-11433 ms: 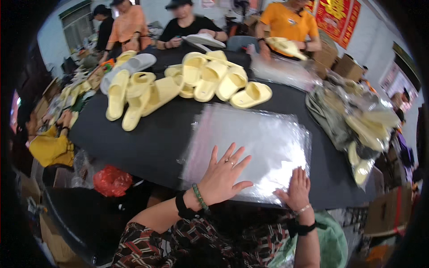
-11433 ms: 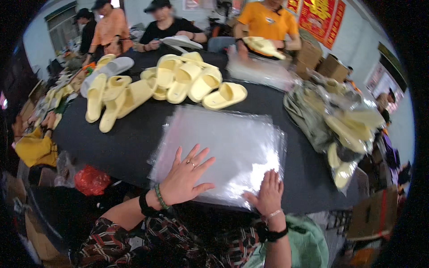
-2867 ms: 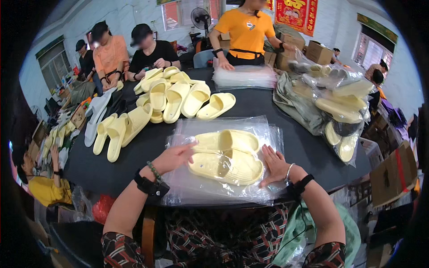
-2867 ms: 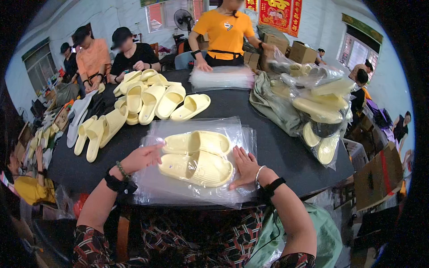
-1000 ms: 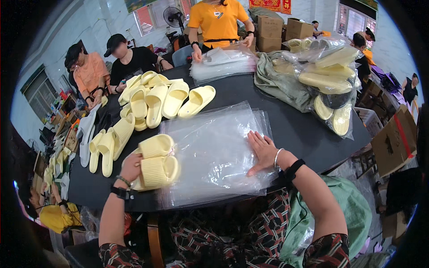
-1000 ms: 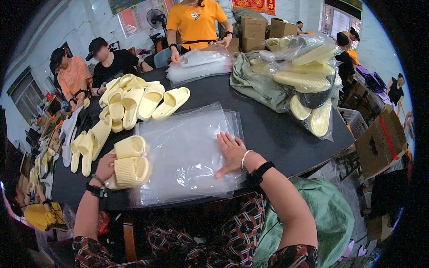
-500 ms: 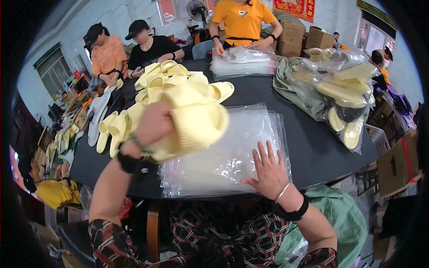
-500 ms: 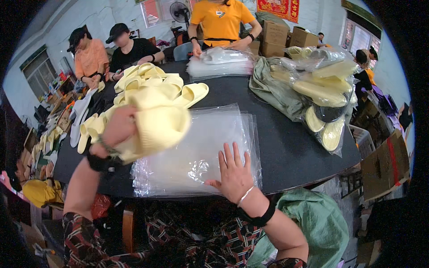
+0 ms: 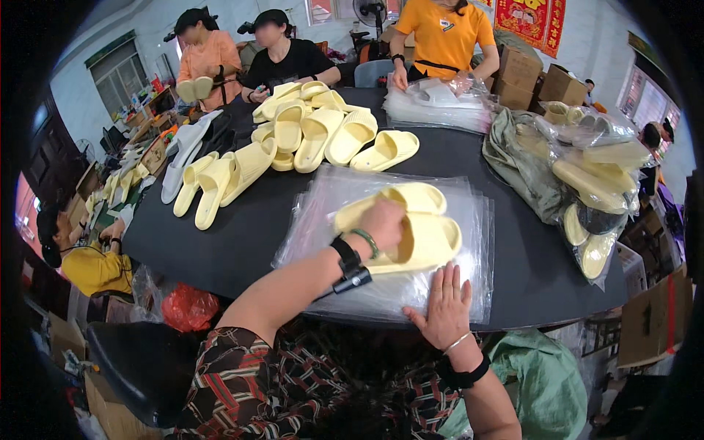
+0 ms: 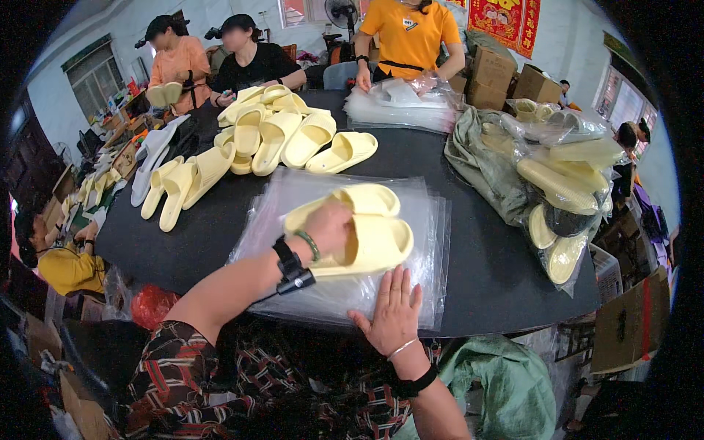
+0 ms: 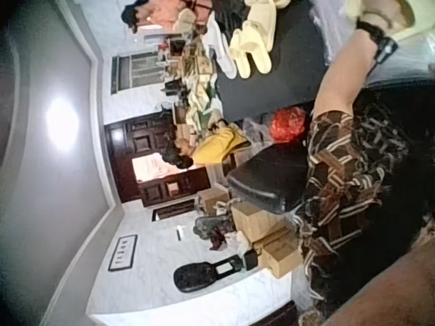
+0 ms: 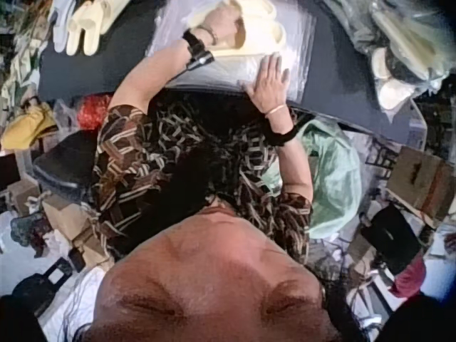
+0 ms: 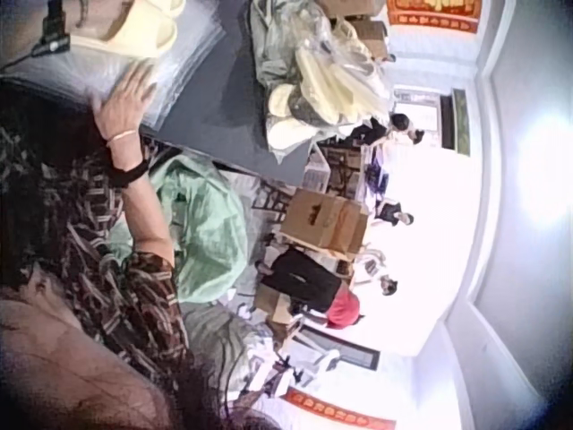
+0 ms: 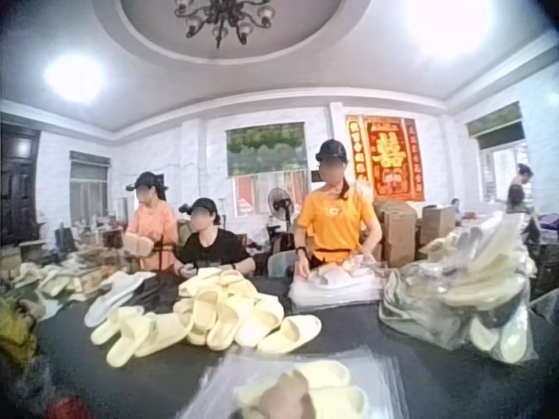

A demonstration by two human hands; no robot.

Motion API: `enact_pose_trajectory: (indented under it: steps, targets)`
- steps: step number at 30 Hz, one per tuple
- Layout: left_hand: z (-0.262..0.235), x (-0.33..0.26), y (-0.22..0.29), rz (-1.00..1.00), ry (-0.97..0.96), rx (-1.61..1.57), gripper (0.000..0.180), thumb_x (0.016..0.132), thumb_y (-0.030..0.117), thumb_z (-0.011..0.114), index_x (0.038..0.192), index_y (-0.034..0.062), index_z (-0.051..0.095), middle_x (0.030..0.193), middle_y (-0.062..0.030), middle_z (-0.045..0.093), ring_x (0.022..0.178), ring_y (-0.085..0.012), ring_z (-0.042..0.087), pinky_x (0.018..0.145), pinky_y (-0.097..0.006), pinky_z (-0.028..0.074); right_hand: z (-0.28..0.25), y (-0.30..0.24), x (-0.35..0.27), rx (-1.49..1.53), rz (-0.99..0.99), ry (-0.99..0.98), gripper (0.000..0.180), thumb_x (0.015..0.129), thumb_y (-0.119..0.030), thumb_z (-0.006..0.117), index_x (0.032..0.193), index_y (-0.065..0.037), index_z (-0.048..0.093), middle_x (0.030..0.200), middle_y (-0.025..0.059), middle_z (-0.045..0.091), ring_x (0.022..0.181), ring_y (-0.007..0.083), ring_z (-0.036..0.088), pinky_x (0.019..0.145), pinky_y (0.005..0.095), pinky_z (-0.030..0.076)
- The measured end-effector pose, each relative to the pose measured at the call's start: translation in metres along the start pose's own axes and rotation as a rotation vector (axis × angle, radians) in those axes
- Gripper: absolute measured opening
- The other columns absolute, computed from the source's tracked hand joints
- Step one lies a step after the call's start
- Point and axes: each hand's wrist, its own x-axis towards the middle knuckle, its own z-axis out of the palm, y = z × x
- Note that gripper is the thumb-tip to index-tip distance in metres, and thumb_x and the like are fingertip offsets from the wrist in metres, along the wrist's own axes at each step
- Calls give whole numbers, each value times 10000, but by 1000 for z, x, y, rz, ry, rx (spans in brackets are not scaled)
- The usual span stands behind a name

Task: Packing foam slippers into plastic bags and placing them into a larger transport sack.

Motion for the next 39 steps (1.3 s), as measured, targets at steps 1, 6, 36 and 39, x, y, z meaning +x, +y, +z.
enact_pose_trajectory:
  steps: [1,6,36,39]
  targets:
    - [-1,5,-22,-39,0,-4,77,760,123,653,815,74,676,856,-166,659,830,-383,629,734,-468,524,-1,0,0,1,0,1,1043,867,-691,490,1455,137,254,1533,323,261,1468,437,188,1151,597,161]
    - [-40,-5,-127,-238,135,253,129,821,161,657,837,36,684,845,-221,667,812,-405,637,720,-471,515,0,1,0,17,-33,-16,1019,883,-689,468,1466,122,267,1556,319,216,1482,426,150,1165,592,130]
    - [-221,-118,-76,-190,522,527,70,751,12,568,819,13,581,860,-164,580,832,-379,578,719,-475,488,-24,10,12,280,45,-237,1086,882,-669,522,1509,107,92,1584,319,98,1481,479,48,1159,606,76]
    - [-222,-115,-31,-141,434,404,243,720,-23,575,953,-11,640,878,-189,613,868,-392,591,749,-461,477,-36,-3,17,260,78,-141,953,949,-579,484,1522,80,101,1592,303,94,1485,470,40,1158,609,78]
